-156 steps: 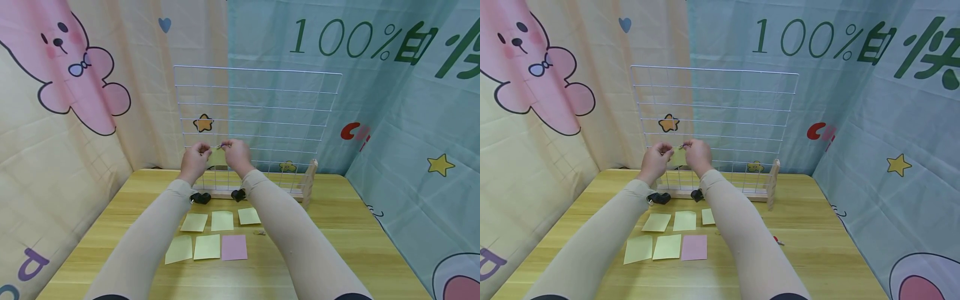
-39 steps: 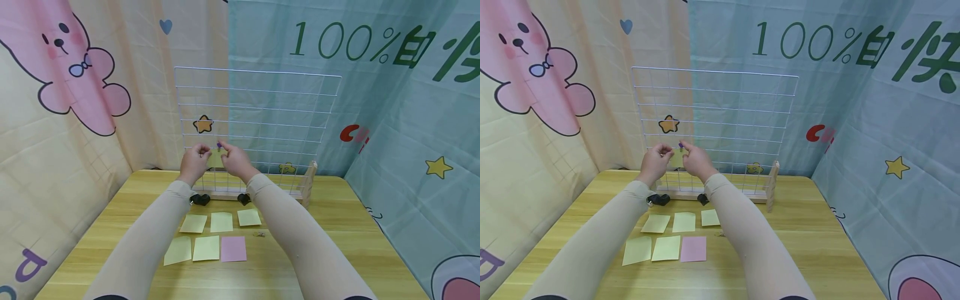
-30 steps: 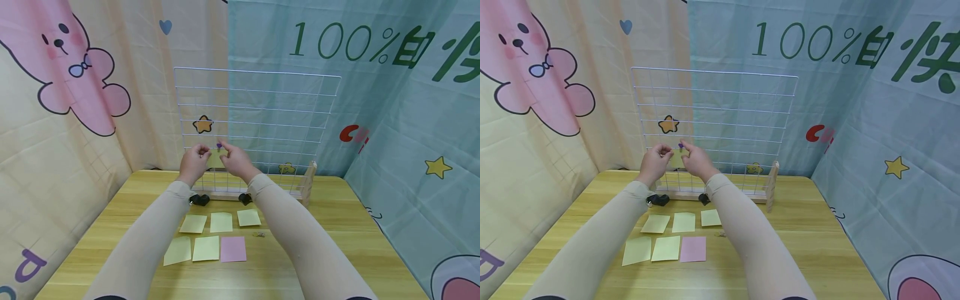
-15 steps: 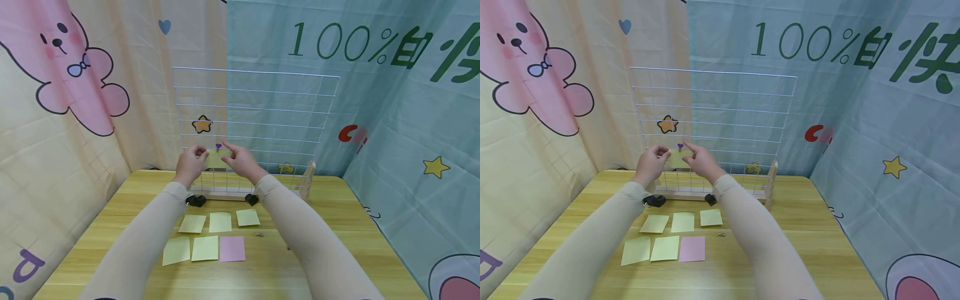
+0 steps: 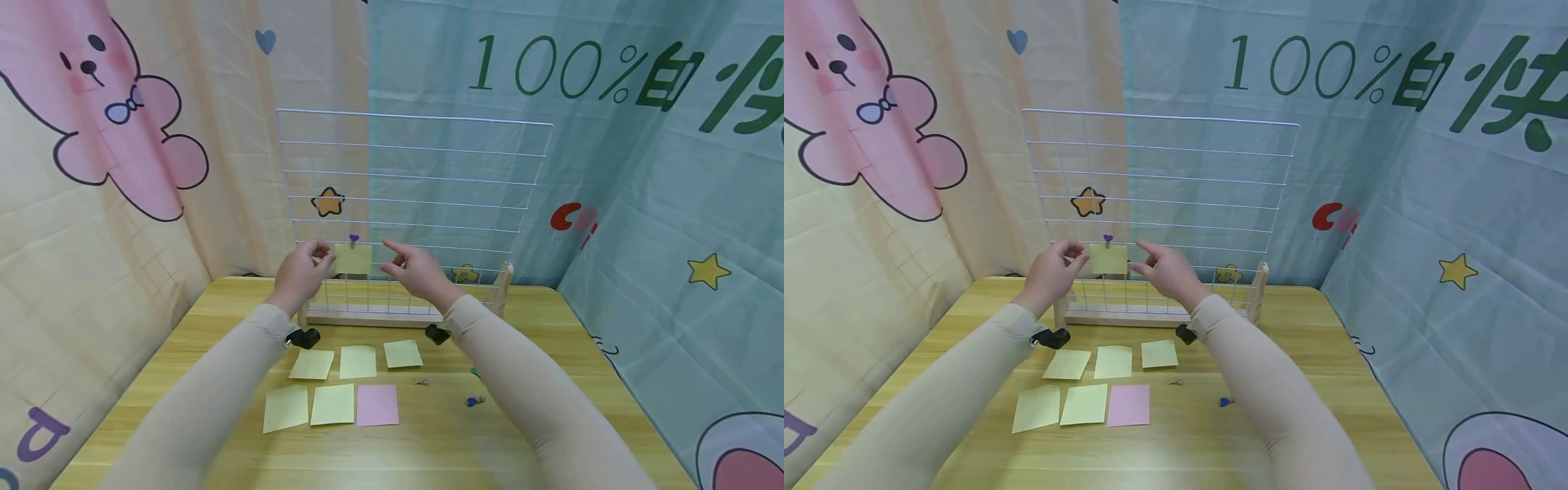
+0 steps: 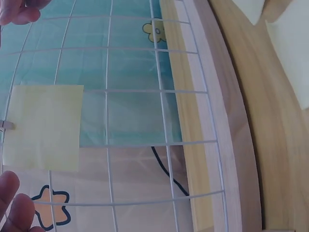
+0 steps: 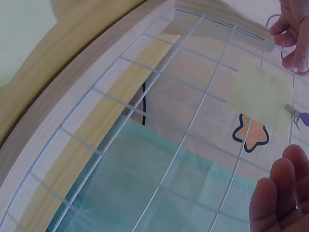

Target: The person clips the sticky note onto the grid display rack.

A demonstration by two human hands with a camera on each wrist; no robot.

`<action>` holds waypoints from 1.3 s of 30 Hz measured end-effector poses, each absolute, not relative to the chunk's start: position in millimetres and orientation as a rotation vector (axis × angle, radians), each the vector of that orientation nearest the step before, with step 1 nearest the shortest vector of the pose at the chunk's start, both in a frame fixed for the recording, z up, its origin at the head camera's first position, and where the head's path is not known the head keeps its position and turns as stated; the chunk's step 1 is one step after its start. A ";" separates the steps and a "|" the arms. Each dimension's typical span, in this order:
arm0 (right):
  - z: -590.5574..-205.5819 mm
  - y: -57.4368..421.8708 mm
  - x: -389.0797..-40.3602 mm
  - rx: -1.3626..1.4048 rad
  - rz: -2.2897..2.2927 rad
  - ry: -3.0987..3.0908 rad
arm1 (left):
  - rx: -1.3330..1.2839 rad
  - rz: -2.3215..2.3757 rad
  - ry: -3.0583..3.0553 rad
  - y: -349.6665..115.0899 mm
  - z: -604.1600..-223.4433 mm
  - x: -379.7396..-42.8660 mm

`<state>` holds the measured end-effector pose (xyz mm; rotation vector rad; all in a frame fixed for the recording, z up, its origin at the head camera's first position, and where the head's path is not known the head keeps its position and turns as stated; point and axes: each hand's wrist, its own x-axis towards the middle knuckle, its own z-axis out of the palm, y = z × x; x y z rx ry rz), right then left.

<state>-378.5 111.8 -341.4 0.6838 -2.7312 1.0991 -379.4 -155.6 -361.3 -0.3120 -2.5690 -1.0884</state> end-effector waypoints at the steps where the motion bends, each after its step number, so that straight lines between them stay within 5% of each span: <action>1: -341.8 115.6 -376.6 0.695 1.077 -2.730 | -0.330 -1.077 -2.576 -156.7 -361.5 -377.8; 39: -374.7 202.3 -324.4 0.708 0.590 -2.868 | -0.629 -0.459 -2.848 -172.1 -378.7 -325.9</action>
